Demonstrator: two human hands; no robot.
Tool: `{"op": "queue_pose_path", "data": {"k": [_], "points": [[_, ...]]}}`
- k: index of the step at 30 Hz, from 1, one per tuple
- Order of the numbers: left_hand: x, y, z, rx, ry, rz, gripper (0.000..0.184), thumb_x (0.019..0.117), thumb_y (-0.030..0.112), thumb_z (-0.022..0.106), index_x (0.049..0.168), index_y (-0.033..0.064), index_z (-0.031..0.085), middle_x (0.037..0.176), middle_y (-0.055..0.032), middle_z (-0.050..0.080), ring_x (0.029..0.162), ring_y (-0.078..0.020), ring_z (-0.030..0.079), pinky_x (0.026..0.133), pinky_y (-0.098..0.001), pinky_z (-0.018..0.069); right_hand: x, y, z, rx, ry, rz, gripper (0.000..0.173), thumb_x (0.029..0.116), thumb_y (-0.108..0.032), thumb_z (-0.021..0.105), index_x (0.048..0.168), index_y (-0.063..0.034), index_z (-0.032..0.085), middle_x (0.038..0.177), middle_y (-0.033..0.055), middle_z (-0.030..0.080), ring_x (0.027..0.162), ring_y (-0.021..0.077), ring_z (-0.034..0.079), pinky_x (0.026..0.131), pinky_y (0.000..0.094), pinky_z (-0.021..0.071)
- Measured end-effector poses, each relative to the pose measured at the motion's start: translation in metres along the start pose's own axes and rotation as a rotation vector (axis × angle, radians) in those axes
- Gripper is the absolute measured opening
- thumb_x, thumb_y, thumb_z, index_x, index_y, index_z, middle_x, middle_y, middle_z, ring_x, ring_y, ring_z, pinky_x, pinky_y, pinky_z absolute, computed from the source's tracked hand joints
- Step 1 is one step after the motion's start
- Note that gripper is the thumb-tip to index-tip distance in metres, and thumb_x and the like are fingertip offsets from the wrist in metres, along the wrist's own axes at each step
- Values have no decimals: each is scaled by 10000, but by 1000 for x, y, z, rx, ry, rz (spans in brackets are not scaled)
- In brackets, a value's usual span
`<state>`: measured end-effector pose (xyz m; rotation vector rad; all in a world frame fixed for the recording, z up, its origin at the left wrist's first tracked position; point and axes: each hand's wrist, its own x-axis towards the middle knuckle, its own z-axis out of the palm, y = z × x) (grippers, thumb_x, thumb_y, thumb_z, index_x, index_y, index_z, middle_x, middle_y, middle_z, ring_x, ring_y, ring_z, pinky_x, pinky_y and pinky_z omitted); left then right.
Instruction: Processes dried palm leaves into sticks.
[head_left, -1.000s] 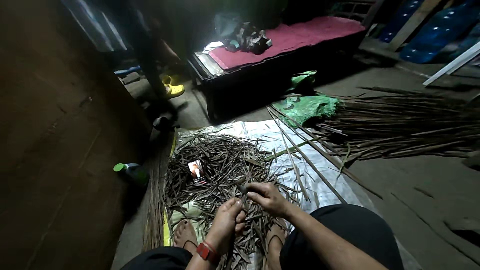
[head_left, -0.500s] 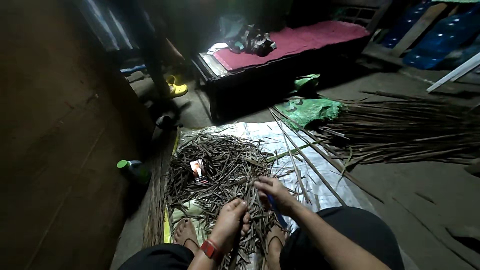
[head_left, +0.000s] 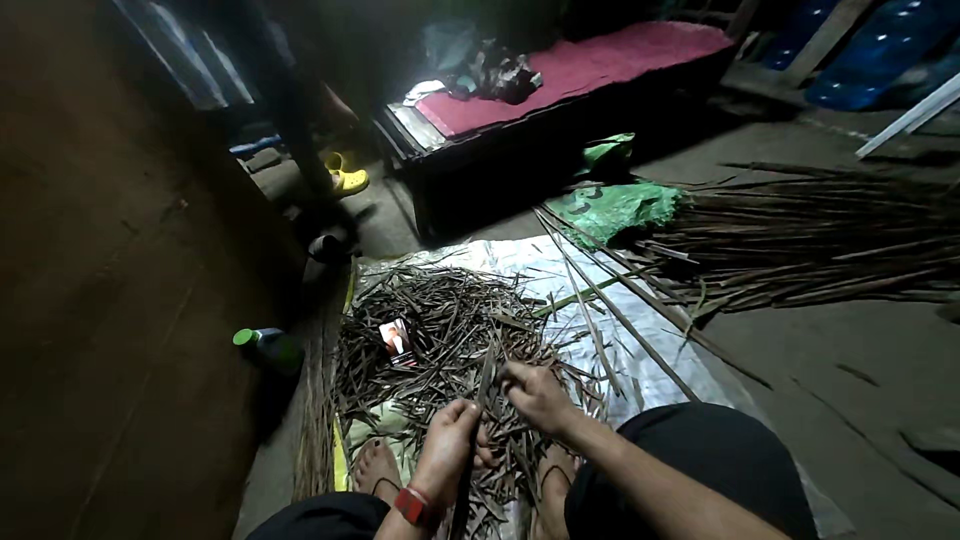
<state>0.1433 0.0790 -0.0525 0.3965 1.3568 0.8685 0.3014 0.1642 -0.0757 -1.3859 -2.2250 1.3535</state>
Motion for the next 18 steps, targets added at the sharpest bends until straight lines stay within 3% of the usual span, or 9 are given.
{"op": "queue_pose_path", "data": {"k": [3,7,9,15,18], "points": [[3,-4,2,-51,-19,16,207,1117,118,382,996,48,535,602,22,492,453,-43,470,439,-168,418,-11,-14,19,-199,-96,-66,229,966,-57,531,1087,91,657,983,273,692,978,435,685,864,591,517],[0,-7,5,-99,-51,11,202,1112,80,346,982,73,500,586,56,428,434,-7,394,413,-137,348,-7,-4,24,-355,41,-149,150,897,-21,600,951,105,661,912,268,698,901,442,707,779,584,540],[0,-6,5,-109,-68,-8,220,1123,116,346,963,80,491,574,66,405,420,-3,373,403,-133,337,-1,4,21,-380,95,-133,160,901,-26,595,941,109,673,926,269,704,916,444,709,795,586,542],[-6,-9,7,-73,-133,-55,233,1124,129,348,957,90,506,565,75,394,418,4,357,401,-130,317,22,20,4,-316,189,13,256,951,-20,527,1135,83,673,1030,285,710,1013,465,694,870,626,517],[-5,-12,6,-74,-136,-58,244,1127,136,342,957,77,508,557,69,398,415,0,366,400,-134,324,34,24,-16,-240,194,228,347,1000,-30,468,1302,39,624,1191,278,680,1162,440,646,999,598,480]]}}
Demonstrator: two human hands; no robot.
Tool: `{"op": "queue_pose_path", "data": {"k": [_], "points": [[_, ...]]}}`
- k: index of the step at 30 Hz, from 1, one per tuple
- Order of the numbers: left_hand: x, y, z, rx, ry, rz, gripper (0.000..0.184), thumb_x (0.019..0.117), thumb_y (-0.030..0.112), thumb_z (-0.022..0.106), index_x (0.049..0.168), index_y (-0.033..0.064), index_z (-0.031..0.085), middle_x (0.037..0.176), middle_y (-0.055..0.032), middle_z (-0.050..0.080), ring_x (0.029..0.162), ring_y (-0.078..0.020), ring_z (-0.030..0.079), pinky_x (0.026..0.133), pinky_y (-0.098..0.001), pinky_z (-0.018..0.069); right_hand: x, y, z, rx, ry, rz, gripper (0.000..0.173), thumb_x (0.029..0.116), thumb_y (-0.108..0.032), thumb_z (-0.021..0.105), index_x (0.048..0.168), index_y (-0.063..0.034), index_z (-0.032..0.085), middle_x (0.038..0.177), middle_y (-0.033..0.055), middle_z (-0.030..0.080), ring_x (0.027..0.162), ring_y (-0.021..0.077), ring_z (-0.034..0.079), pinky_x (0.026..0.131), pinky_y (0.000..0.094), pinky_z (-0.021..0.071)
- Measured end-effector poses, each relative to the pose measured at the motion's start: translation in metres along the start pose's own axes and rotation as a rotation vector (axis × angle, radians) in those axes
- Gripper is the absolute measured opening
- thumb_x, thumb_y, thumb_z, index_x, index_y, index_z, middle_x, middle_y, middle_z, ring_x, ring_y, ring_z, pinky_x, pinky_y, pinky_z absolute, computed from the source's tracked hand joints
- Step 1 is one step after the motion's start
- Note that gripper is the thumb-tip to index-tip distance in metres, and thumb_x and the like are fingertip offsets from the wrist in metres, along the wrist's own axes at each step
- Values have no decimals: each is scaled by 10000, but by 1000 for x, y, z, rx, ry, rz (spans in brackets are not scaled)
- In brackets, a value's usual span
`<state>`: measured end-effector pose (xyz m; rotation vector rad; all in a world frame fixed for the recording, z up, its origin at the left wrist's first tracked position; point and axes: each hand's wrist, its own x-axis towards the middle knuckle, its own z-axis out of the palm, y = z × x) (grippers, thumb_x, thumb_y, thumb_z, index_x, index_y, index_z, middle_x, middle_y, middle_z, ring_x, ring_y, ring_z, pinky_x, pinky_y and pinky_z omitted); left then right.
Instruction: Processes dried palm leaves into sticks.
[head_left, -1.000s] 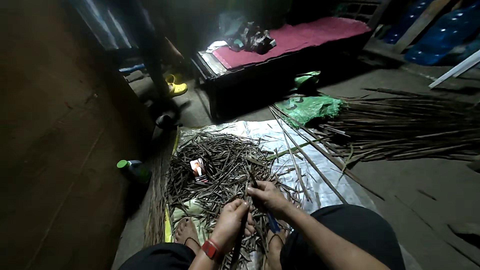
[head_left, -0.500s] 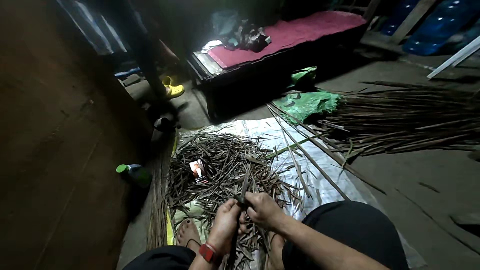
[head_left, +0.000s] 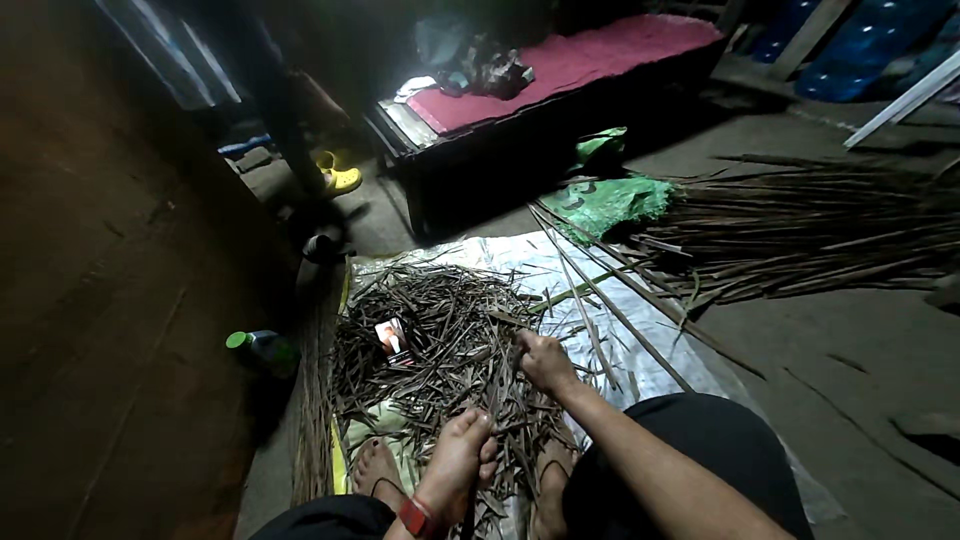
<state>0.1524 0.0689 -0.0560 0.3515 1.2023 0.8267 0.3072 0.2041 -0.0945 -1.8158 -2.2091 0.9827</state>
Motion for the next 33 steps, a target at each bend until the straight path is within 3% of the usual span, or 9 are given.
{"op": "queue_pose_path", "data": {"k": [3,6,8,11,14,17,21,28,33], "points": [[0,3,-2,8,25,-10,260,1130,153,340,944,78,505,560,62,412,413,-6,383,397,-138,342,8,8,-9,279,88,95,333,1024,-34,448,1275,36,654,1198,233,683,1115,336,656,989,505,486],[3,5,0,8,49,-17,261,1129,154,353,949,66,520,588,44,462,432,-16,425,415,-142,374,-3,4,-6,674,-36,119,293,1095,-156,435,1089,26,666,703,9,541,541,71,471,530,246,427],[6,4,1,7,65,-19,250,1128,160,364,970,56,527,592,34,486,433,-21,448,417,-145,389,-20,-4,0,880,-266,96,361,1114,-241,395,1048,10,647,567,-61,478,433,30,411,439,208,380],[6,4,3,26,53,-16,274,1132,168,352,981,34,536,597,9,524,451,-56,513,441,-176,452,-34,-16,7,940,-448,-17,206,1071,-141,475,918,-54,581,576,-72,479,439,11,423,437,178,378],[3,3,0,79,12,-6,298,1136,169,331,1005,18,552,647,-17,586,520,-101,610,512,-233,551,-27,-18,4,949,-307,19,190,1078,-121,475,944,-35,580,598,-58,471,452,23,417,451,191,381],[3,2,0,76,38,-10,287,1136,167,329,988,34,535,640,-4,563,502,-84,581,497,-217,532,-17,-10,1,783,-120,16,276,1106,-157,426,983,8,610,662,-21,492,499,45,430,493,214,401],[8,5,-3,6,109,-6,273,1137,174,334,993,40,523,611,21,487,448,-41,474,435,-162,431,-36,-17,3,135,-291,-237,282,1029,-81,474,1174,80,656,1052,264,687,1014,385,671,922,545,507],[5,3,0,-22,72,18,262,1128,124,312,948,78,497,580,53,432,419,-8,398,401,-137,360,-47,-24,19,-128,-224,-377,185,934,-37,584,1020,104,667,1016,278,699,996,445,690,870,597,518],[2,2,1,-4,17,-20,301,1137,171,312,911,82,489,551,64,408,405,-5,384,395,-133,349,-22,-9,16,-142,-92,-228,252,946,-29,539,1140,75,663,1080,271,705,1044,448,687,886,616,514]]}}
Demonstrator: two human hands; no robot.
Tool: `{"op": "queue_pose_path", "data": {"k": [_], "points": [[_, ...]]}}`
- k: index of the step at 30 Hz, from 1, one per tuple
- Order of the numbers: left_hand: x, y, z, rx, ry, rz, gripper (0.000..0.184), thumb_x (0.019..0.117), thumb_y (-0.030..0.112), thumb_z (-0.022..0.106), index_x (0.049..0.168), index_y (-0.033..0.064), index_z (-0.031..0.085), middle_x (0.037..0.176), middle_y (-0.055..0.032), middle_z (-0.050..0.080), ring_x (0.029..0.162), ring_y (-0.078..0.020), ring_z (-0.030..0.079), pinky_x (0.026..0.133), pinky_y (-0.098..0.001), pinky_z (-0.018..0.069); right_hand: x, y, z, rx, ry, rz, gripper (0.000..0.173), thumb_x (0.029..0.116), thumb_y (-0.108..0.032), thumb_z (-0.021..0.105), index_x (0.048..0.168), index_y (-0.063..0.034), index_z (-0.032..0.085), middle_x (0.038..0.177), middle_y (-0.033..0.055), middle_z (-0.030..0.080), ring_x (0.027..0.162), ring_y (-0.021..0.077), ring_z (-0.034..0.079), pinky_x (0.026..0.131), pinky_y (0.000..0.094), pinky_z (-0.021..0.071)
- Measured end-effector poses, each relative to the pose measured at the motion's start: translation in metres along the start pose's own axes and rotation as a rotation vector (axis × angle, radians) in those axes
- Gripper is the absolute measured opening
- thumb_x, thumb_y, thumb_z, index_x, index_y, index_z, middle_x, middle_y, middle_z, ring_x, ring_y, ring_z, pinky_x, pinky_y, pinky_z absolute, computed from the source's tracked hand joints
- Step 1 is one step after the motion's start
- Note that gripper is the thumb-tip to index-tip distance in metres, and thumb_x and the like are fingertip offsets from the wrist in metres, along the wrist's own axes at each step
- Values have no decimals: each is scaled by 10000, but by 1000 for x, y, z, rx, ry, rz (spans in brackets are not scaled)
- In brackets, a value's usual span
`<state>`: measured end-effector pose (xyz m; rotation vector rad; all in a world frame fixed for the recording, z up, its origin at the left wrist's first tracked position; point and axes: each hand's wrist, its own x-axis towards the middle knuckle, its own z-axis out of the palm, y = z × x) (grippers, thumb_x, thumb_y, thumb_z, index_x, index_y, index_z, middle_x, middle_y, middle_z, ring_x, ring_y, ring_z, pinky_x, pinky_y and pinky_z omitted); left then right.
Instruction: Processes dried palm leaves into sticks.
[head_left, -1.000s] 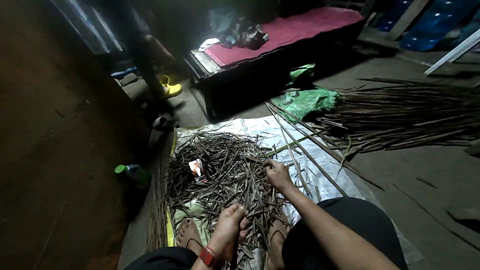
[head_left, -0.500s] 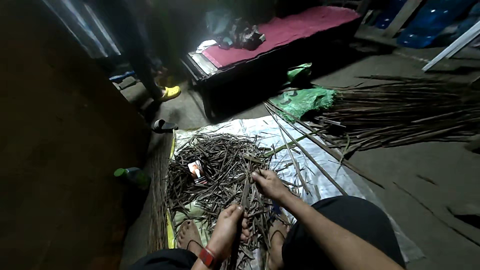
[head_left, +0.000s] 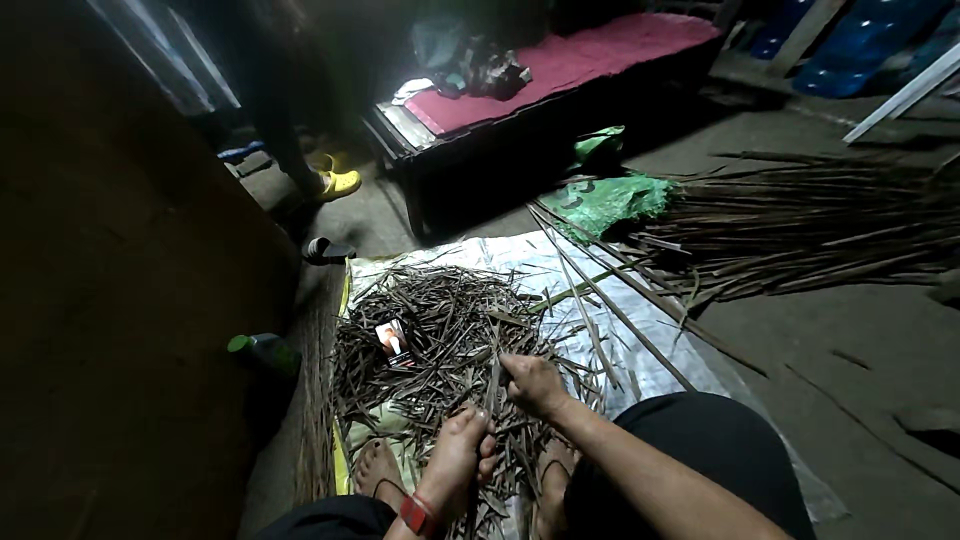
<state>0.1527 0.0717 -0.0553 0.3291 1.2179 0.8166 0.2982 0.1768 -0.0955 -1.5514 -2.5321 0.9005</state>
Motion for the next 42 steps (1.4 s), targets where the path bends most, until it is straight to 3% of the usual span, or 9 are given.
{"op": "queue_pose_path", "data": {"k": [3,5,8,10,16,19,22,29,42], "points": [[-3,-4,1,32,-41,-17,305,1133,150,317,901,77,501,558,57,430,411,-7,396,398,-135,353,14,9,-14,114,-14,239,348,1042,-81,471,1349,41,581,1210,293,664,1172,453,638,1002,611,476],[-3,-3,0,27,-21,-15,300,1133,151,326,910,68,510,571,51,443,419,-10,409,403,-139,365,19,21,-17,343,75,322,312,1043,-53,466,1299,29,626,1165,241,683,1096,351,665,984,512,502],[-1,2,-2,14,48,-8,298,1135,172,341,930,53,522,582,36,470,423,-23,436,410,-149,389,11,10,-14,921,108,360,277,1080,-68,384,1089,21,646,659,-8,531,505,62,471,492,229,424],[2,3,-3,13,63,1,304,1134,179,349,930,45,530,586,24,490,431,-35,465,419,-157,413,-4,-4,-14,1134,-79,307,313,1098,-142,381,1021,7,647,555,-57,497,424,32,429,426,201,388],[-1,-1,-1,134,28,16,305,1137,176,340,1029,0,564,650,-29,622,546,-119,648,551,-256,576,-4,-11,-12,1113,-94,203,168,1075,-99,470,981,-20,584,612,-53,480,455,26,420,446,190,377],[0,-6,-3,126,53,36,278,1132,154,353,1003,9,552,630,-13,571,503,-91,588,507,-222,535,2,0,-14,859,39,157,255,1094,-132,435,1027,28,622,693,-2,513,536,61,464,532,230,427],[4,-5,-4,78,124,63,260,1128,146,369,987,21,549,606,15,508,457,-51,501,454,-176,461,-10,-4,-12,423,-134,-26,285,1029,-72,470,1170,78,668,1019,224,688,936,314,662,880,490,514],[3,-4,1,-9,126,87,232,1100,49,361,937,54,526,578,43,458,427,-15,422,412,-145,376,-27,-31,3,9,-178,-153,186,932,-44,603,1015,112,659,1031,285,691,1019,449,683,876,588,517],[-5,-11,1,52,-14,4,291,1126,148,357,904,69,527,570,57,439,425,-6,398,414,-136,357,26,20,-23,171,30,335,324,1009,-59,480,1285,28,626,1200,271,669,1172,415,638,996,583,476]]}}
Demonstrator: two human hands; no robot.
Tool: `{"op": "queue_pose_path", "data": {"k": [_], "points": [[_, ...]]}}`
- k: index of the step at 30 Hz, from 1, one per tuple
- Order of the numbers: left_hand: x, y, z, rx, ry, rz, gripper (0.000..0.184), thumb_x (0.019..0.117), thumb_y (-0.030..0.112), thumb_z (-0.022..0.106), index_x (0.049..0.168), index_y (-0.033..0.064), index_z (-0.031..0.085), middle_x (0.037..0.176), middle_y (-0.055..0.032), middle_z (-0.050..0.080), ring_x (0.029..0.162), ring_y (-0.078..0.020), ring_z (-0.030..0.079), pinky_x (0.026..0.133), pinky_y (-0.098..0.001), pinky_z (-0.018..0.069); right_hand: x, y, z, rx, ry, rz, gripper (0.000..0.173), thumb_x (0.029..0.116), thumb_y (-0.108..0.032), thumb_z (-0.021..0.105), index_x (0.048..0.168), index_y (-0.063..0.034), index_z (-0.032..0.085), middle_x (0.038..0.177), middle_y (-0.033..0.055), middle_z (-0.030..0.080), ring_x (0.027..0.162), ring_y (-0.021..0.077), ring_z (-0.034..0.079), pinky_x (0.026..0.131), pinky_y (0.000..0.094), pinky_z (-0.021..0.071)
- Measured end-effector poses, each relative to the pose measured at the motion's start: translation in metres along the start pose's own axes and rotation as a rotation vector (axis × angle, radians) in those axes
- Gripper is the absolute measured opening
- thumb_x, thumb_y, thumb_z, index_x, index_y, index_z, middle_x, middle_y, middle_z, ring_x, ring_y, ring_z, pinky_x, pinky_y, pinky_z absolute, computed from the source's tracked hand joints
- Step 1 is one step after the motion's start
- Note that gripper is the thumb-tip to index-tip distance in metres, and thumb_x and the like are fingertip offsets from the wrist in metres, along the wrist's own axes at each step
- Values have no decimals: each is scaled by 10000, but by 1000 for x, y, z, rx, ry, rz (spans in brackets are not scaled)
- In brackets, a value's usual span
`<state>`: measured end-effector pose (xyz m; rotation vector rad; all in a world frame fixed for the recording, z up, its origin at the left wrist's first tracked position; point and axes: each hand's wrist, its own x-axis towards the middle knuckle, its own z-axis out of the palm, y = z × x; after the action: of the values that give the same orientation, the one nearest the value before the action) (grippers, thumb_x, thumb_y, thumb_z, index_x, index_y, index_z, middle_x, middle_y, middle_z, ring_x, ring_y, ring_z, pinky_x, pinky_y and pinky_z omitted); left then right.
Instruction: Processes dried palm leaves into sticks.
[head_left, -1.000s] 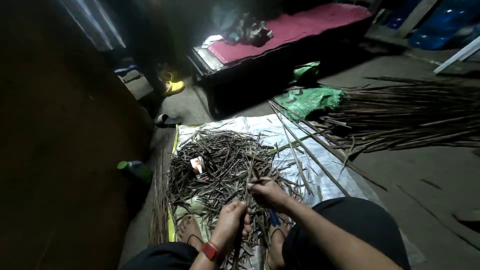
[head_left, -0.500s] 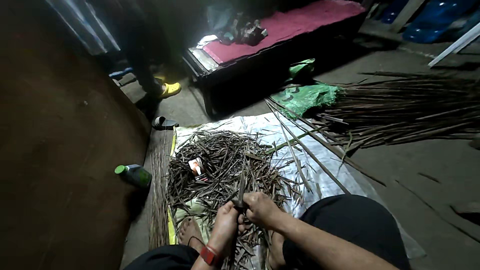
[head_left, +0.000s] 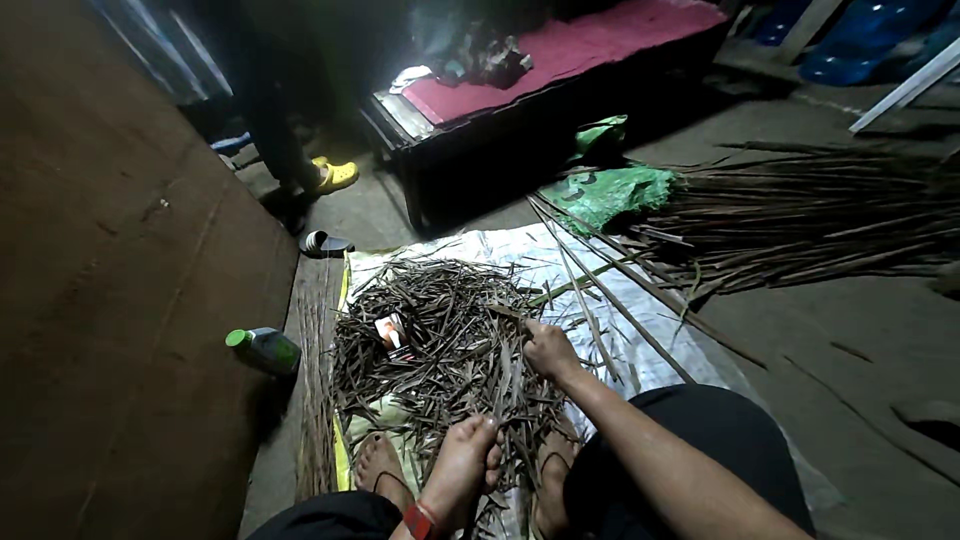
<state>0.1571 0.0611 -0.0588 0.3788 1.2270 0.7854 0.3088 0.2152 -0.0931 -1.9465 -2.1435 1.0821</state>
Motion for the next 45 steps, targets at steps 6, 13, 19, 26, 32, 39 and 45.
{"op": "queue_pose_path", "data": {"k": [6,13,19,26,32,39,45], "points": [[0,4,1,43,-22,-16,276,1127,149,360,919,66,523,589,48,450,438,-15,416,427,-141,374,1,-3,-11,24,55,124,375,1033,-64,443,1380,-10,575,1264,257,653,1210,409,625,1011,583,475],[-1,2,0,83,-40,-29,251,1122,148,380,949,61,539,624,30,495,448,-20,444,428,-148,400,9,12,-28,116,164,184,363,1047,-69,422,1367,-14,584,1262,261,649,1201,406,625,1009,576,470],[-10,1,0,146,-153,-26,264,1115,125,371,948,57,565,622,24,545,464,-34,512,448,-169,457,20,30,-44,341,299,218,343,1089,-100,399,1350,34,577,1243,278,636,1133,377,632,996,536,469],[7,11,-3,117,-6,29,266,1127,156,372,975,36,555,619,16,535,460,-50,517,452,-182,469,-46,-16,-3,740,-308,49,398,1126,-295,388,1011,-3,633,605,-38,509,458,51,443,460,220,399],[2,13,-6,145,-14,35,251,1125,152,380,1040,6,566,658,-34,632,556,-123,655,557,-262,579,-50,-25,6,779,-342,4,182,1081,-145,502,965,-28,579,632,-31,482,476,45,439,470,205,398],[5,10,-7,77,100,74,222,1118,122,394,1007,13,553,627,12,526,470,-47,517,461,-173,469,-39,-10,1,634,-232,24,219,1068,-99,471,1138,26,636,717,32,543,542,91,482,527,253,432],[9,10,-4,-40,120,79,225,1111,92,374,981,45,552,595,34,481,445,-23,445,423,-152,392,-73,-33,22,-24,-380,-339,207,973,-53,537,1090,79,645,1026,271,669,1023,421,658,889,586,501]]}}
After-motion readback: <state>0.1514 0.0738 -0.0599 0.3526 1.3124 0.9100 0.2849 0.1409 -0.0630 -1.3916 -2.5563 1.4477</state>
